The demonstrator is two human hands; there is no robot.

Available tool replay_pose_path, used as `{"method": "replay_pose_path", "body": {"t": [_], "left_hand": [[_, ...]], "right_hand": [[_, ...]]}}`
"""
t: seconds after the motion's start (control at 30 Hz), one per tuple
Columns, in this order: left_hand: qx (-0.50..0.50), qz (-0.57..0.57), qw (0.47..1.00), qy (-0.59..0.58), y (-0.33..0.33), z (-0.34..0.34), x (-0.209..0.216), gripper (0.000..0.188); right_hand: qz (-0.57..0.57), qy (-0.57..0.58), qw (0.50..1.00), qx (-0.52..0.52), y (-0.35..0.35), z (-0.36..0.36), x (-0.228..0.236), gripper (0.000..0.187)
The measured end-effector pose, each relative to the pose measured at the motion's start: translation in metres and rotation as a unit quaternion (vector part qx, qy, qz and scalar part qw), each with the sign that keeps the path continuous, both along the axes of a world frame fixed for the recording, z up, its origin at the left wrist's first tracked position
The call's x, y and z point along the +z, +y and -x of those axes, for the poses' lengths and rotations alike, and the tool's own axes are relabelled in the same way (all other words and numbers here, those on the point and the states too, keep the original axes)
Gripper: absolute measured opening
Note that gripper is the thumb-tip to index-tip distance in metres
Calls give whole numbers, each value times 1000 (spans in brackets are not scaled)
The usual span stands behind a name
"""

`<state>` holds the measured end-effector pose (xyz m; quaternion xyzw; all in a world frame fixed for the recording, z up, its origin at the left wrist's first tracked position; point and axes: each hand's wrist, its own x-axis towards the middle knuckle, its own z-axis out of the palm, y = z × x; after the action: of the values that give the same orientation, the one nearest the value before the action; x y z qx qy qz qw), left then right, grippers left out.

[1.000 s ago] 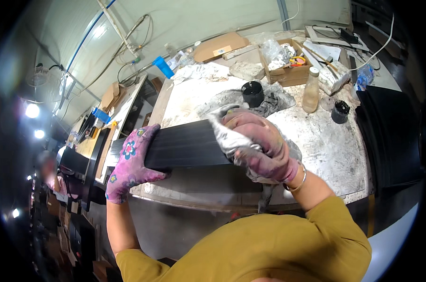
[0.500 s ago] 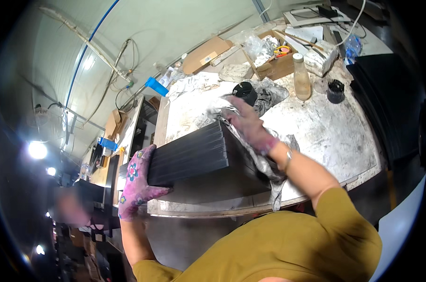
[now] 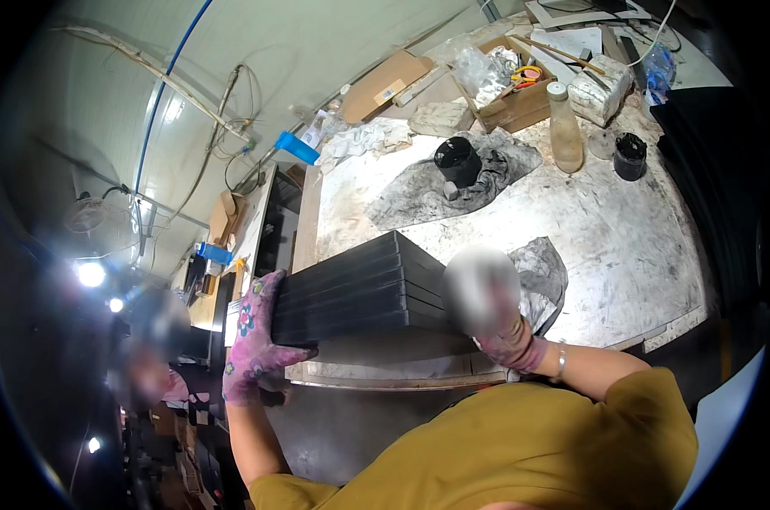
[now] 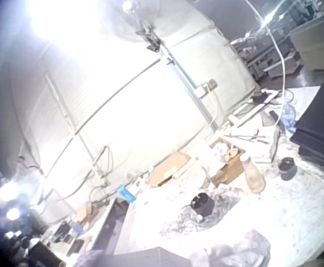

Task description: The person wipes a black ribbed plastic panel with a cloth, repeatedly turning it over to clean different sides and edges. The panel is handled one at a time on a workbench, and the cloth is used to wipe the surfaces thoroughly.

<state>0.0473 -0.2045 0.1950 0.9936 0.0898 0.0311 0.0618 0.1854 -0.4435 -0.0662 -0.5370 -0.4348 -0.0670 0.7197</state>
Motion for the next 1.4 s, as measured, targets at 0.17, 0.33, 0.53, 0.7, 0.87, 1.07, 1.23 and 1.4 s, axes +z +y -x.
{"method": "replay_pose_path", "body": {"t": [0.17,0.33,0.53,0.7,0.87,1.07,1.23,1.4], "left_hand": [[-1,-19,1000,-11,1,1,-1,111],[-2,-32,999,-13,0,1,-4,108],[-16,-38,999,-18,-7,-1,1,103],[-7,-35,999,-29,-10,9,1,104],[-44,-41,998,4,2,4,5,105],[-67,-28,997,17,48,20,4,105],[-80,-27,996,-43,62,16,-3,100],[-109,-81,988,-79,68,17,-7,96]], "right_hand": [[-46,-107,993,28,3,-21,94,44],[55,-164,985,-11,-15,-23,131,34],[11,-195,981,18,-15,-14,129,43],[37,-200,973,111,-25,-23,150,45],[68,200,976,44,-91,-36,74,37],[-5,109,994,-16,-114,-28,223,33],[219,-340,913,50,34,9,274,18],[358,-386,848,-59,42,-4,238,17]]}}
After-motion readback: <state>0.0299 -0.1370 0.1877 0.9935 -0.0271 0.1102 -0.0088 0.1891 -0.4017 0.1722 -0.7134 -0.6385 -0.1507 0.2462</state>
